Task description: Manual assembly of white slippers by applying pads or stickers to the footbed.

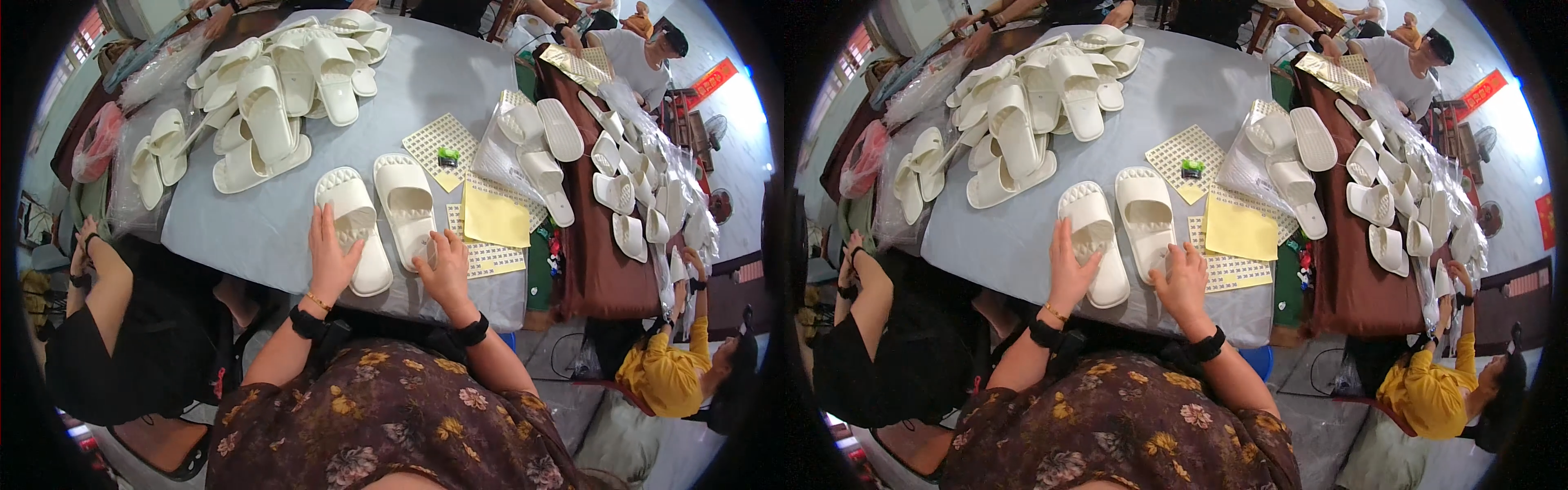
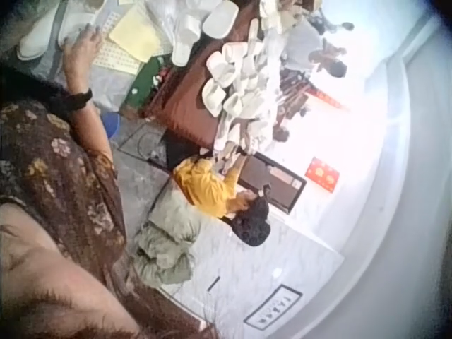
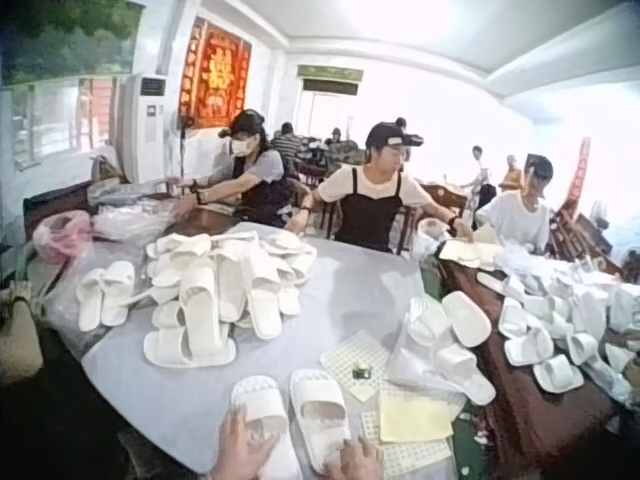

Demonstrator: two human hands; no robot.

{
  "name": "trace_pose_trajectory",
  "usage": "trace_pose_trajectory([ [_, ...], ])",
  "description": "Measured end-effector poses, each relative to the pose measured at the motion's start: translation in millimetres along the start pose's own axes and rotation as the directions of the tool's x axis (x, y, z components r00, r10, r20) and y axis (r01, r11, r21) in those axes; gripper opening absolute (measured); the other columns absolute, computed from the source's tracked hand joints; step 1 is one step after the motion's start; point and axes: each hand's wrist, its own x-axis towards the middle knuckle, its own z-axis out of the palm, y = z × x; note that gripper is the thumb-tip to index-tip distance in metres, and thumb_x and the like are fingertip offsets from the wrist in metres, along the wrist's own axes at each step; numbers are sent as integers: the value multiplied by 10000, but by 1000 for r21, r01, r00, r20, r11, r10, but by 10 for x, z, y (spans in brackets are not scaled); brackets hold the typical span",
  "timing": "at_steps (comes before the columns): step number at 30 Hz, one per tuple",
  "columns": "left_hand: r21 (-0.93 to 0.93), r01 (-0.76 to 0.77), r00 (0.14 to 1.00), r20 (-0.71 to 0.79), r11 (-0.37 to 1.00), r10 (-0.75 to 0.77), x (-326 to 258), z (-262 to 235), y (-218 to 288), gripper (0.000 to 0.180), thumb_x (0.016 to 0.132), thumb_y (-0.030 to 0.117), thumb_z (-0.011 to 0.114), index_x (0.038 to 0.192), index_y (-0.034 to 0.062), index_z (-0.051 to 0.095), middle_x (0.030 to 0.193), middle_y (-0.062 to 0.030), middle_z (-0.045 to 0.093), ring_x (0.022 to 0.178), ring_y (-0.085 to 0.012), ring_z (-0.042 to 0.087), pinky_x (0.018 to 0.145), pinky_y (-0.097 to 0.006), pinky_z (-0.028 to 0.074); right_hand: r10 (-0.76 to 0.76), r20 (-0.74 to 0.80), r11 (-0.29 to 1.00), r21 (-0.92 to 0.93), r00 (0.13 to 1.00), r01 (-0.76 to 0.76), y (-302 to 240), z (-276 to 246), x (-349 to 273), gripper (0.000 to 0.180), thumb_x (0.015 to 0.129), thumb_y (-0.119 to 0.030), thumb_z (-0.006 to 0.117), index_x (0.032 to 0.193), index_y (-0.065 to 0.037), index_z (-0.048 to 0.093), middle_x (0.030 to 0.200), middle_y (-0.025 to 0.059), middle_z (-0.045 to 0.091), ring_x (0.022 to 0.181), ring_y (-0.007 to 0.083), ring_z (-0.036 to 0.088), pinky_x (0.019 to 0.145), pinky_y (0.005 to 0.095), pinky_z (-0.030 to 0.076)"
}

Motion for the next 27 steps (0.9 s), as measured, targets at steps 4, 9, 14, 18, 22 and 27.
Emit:
trace_pose_trajectory([
  [4, 188, -151, 982, -82, 970, 169, -68, -57, 231, 728, 807, 175, 725, 1431, 6, 391, 1465, -252, 369, 1330, -431, 359, 1111, -477, 299, -44, -54, 996, 69, 998, 48, 148, -40, 41, 493, 782, -147, 719, 1243, -36, 584, 1258, 230, 537, 1164, 417, 485, 996, 479, 402],
  [9, 47, -311, 942, 147, 949, 301, -111, -18, 309, 543, 818, 197, 708, 1305, 35, 530, 1310, -166, 509, 1177, -377, 480, 1010, -468, 384, -78, -21, 983, 166, 997, 81, 96, -74, 154, 298, 797, -73, 667, 1091, -24, 653, 1053, 181, 603, 1018, 363, 565, 882, 438, 472],
  [14, 9, -416, 866, 308, 909, 394, -10, 117, 366, 518, 826, 237, 708, 1283, 40, 564, 1311, -189, 513, 1184, -389, 497, 1008, -471, 401, -92, -43, 986, 135, 995, 97, 57, 6, 174, 208, 812, -79, 647, 1015, -53, 687, 995, 148, 628, 957, 345, 598, 811, 437, 498],
  [18, 29, -462, 816, 407, 886, 412, -19, 216, 349, 553, 848, 283, 699, 1321, 51, 532, 1369, -202, 472, 1215, -393, 486, 1044, -472, 386, -121, -77, 990, 68, 990, 126, 119, 24, 140, 182, 806, -75, 652, 982, -67, 701, 970, 124, 636, 915, 343, 612, 792, 438, 503],
  [22, 16, -489, 812, 373, 872, 449, -39, 248, 347, 556, 854, 302, 700, 1324, 58, 532, 1359, -200, 477, 1226, -392, 482, 1051, -467, 383, -141, -34, 988, 59, 989, 142, 106, -31, 161, 174, 808, -68, 654, 977, -71, 691, 970, 121, 628, 906, 341, 614, 781, 438, 505],
  [27, 6, -482, 773, 473, 876, 422, 30, 241, 350, 545, 847, 328, 704, 1308, 78, 557, 1362, -195, 480, 1234, -379, 486, 1045, -463, 388, -102, 85, 995, 17, 991, 101, 40, -113, 226, 154, 818, -51, 633, 970, -67, 635, 956, 165, 597, 893, 380, 603, 765, 468, 495],
])
